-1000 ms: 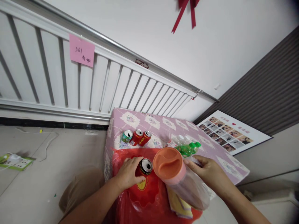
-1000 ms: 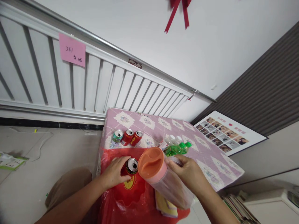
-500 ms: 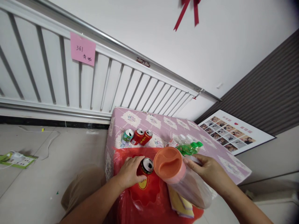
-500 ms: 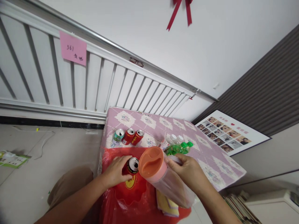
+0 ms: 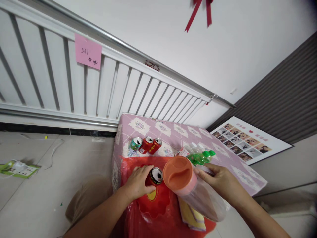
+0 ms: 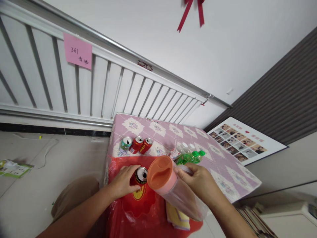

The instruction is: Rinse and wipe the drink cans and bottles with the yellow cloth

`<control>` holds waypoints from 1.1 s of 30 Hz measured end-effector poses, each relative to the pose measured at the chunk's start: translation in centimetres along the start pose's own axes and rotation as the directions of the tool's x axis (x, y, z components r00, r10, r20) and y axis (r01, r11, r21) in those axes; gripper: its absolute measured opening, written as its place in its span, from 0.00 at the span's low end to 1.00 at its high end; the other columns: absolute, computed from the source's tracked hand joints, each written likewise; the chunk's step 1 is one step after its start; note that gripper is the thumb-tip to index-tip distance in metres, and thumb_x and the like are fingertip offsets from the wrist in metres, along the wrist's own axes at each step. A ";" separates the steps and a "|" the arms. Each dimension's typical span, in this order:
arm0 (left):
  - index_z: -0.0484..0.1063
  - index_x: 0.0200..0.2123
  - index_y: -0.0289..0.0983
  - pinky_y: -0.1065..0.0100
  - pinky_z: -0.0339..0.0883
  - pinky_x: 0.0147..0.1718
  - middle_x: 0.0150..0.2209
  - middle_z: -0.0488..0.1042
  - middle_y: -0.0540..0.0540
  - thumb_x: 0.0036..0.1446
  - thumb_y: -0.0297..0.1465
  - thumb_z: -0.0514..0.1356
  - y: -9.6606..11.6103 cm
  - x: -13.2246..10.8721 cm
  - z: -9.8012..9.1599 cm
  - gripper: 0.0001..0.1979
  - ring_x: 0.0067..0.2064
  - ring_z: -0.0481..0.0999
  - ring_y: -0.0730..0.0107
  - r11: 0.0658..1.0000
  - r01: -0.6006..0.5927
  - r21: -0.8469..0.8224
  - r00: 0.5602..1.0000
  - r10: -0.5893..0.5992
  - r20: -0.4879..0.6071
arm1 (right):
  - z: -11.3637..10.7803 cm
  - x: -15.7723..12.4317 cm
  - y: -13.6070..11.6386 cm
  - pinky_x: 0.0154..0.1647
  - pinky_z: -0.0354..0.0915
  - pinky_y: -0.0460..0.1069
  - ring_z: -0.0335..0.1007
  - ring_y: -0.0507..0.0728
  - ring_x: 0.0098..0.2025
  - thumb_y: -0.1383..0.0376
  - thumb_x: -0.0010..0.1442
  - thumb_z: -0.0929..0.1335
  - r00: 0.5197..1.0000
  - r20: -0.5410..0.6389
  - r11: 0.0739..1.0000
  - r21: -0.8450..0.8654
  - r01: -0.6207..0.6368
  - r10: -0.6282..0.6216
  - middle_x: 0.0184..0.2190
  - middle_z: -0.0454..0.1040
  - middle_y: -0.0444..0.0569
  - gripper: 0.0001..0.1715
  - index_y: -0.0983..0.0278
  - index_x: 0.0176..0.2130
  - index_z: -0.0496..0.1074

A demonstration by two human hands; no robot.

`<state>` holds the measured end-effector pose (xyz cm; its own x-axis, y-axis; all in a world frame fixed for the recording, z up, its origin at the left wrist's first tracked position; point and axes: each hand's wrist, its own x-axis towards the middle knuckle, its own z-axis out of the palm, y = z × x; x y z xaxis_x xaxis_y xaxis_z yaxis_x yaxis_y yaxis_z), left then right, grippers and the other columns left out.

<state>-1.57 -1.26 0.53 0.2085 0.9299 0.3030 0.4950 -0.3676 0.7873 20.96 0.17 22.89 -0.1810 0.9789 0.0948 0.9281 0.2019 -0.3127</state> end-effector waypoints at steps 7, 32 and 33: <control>0.58 0.59 0.43 0.49 0.57 0.58 0.59 0.69 0.42 0.44 0.34 0.70 0.0 0.0 0.0 0.40 0.59 0.67 0.51 1.000 -0.003 -0.003 1.000 0.003 0.002 | 0.2 0.1 0.1 0.20 0.59 0.45 0.65 0.53 0.21 0.45 0.52 0.66 0.997 0.060 0.998 0.018 -0.056 0.054 0.18 0.70 0.43 0.25 0.63 0.23 0.73; 0.58 0.59 0.43 0.49 0.57 0.58 0.58 0.69 0.42 0.44 0.34 0.70 0.5 0.0 -0.4 0.39 0.59 0.67 0.50 1.000 0.013 -0.005 1.000 -0.013 0.009 | 0.0 0.1 -1.1 0.19 0.60 0.45 0.67 0.54 0.22 0.47 0.51 0.68 0.999 0.035 1.000 0.004 -0.027 0.027 0.18 0.72 0.43 0.23 0.62 0.22 0.74; 0.58 0.59 0.43 0.49 0.57 0.58 0.58 0.69 0.42 0.44 0.34 0.70 0.5 0.0 -0.4 0.39 0.59 0.67 0.50 1.000 0.011 -0.005 1.000 -0.011 0.008 | 0.0 0.2 -0.9 0.19 0.60 0.45 0.67 0.54 0.22 0.47 0.51 0.68 0.999 0.047 1.000 -0.003 -0.023 0.024 0.18 0.72 0.43 0.23 0.63 0.22 0.74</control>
<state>-1.64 -1.38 1.11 0.2099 0.9339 0.2895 0.4932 -0.3568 0.7934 20.04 0.14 23.18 -0.1741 0.9838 0.0433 0.9330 0.1789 -0.3123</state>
